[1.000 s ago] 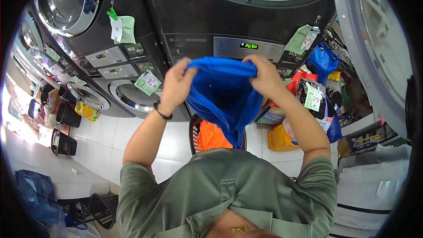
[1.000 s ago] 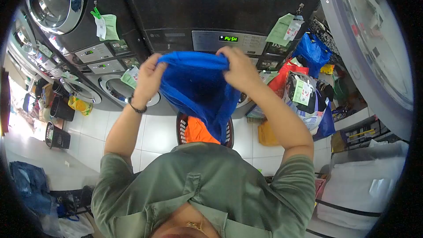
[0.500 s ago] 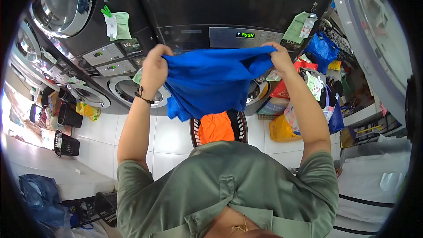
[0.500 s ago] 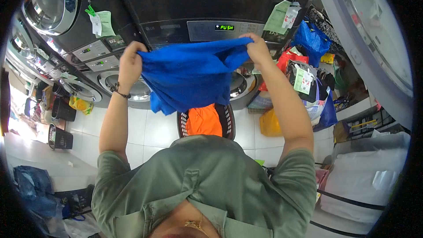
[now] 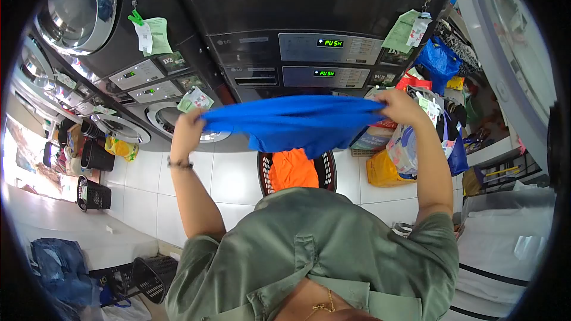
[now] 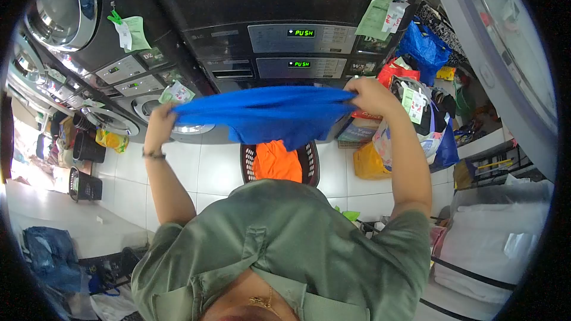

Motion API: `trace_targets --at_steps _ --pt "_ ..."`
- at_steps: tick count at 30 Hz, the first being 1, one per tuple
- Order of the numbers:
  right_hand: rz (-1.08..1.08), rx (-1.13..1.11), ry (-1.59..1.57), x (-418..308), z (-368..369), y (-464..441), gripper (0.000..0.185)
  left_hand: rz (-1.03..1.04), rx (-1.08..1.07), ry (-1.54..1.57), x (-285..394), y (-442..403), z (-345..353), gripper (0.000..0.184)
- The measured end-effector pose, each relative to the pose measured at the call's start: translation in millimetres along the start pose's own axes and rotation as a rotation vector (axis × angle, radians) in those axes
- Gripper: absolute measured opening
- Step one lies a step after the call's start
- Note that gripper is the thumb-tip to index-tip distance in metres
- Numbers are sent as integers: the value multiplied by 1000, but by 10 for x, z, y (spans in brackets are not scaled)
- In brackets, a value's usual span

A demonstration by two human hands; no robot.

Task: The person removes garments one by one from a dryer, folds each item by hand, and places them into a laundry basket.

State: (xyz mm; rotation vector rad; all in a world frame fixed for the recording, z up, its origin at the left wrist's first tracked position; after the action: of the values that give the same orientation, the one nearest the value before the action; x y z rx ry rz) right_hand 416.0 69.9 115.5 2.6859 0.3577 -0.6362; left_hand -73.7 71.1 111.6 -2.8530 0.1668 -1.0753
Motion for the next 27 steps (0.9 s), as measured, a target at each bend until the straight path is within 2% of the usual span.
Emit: trace_targets --at_steps 1,2,3,4,5,7,8,9,10,11,12,15,16,17,18,19,20,21,22,25,26,27 --pt "38 -126 -63 29 84 90 31 -53 -126 69 93 197 27 23" --pt "-92 -178 -204 35 113 154 31 -107 -253 137 194 417 58 22" --pt "-221 -227 -344 108 107 261 32 22 -286 378 62 547 74 20" --pt "-348 -276 -484 106 121 360 34 188 -253 794 91 619 128 24" --pt "-387 -158 -855 80 45 332 34 352 -207 1209 122 672 76 30" --pt "-440 116 -1588 15 110 153 37 -83 -30 1446 16 456 499 51" --pt "-287 145 -1847 53 418 -38 44 -105 -128 1410 182 414 847 69" --pt "-207 28 -1900 59 735 -103 45 -354 -362 1526 -218 641 1482 87" --pt "-133 -89 -1951 73 1089 -121 45 -603 -716 1741 -57 1034 1949 99" --pt "75 -234 -1849 229 1654 -31 45 -624 -947 1777 29 1305 2205 107" --pt "279 -377 -1730 399 2138 112 46 -744 -858 1741 -156 1411 2353 87" --pt "384 -155 -1370 812 2203 133 43 -518 -632 1188 -282 1012 2146 58" --pt "372 -26 -1354 749 1921 156 33 -632 -536 1285 -375 867 2063 36" --pt "294 91 -1366 743 1736 88 30 -546 -440 1136 -393 675 1876 34" --pt "212 209 -1374 744 1551 28 27 -459 -390 1144 -431 474 1761 30" --pt "130 328 -1378 753 1372 4 23 -356 -341 1233 -326 298 1585 28" --pt "67 424 -1214 751 1169 10 24 -252 -291 1322 -219 162 1399 26" --pt "4 515 -1047 723 964 35 25 -160 -193 1264 -164 68 1196 21" --pt "-59 600 -877 625 768 93 27 -90 -62 1073 -163 39 966 19" --pt "-31 1030 -456 294 274 642 26 147 378 639 203 296 231 17" --pt "-112 1227 -339 100 146 897 24 232 532 518 411 493 28 16" --pt "-193 1418 -212 -112 82 1159 22 360 700 544 580 711 -134 20"
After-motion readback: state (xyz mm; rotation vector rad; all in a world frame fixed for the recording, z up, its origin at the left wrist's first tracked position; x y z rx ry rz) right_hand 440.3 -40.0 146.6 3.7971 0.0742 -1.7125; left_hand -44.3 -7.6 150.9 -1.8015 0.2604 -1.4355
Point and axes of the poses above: each hand's wrist, its own y-axis away from the middle knuckle, its own z-axis out of the palm, x = y × z, the point moved 10 cm from there along -y, towards the middle knuckle, and after that the axes turned 5 degrees about -x, right-handed, at the moved point
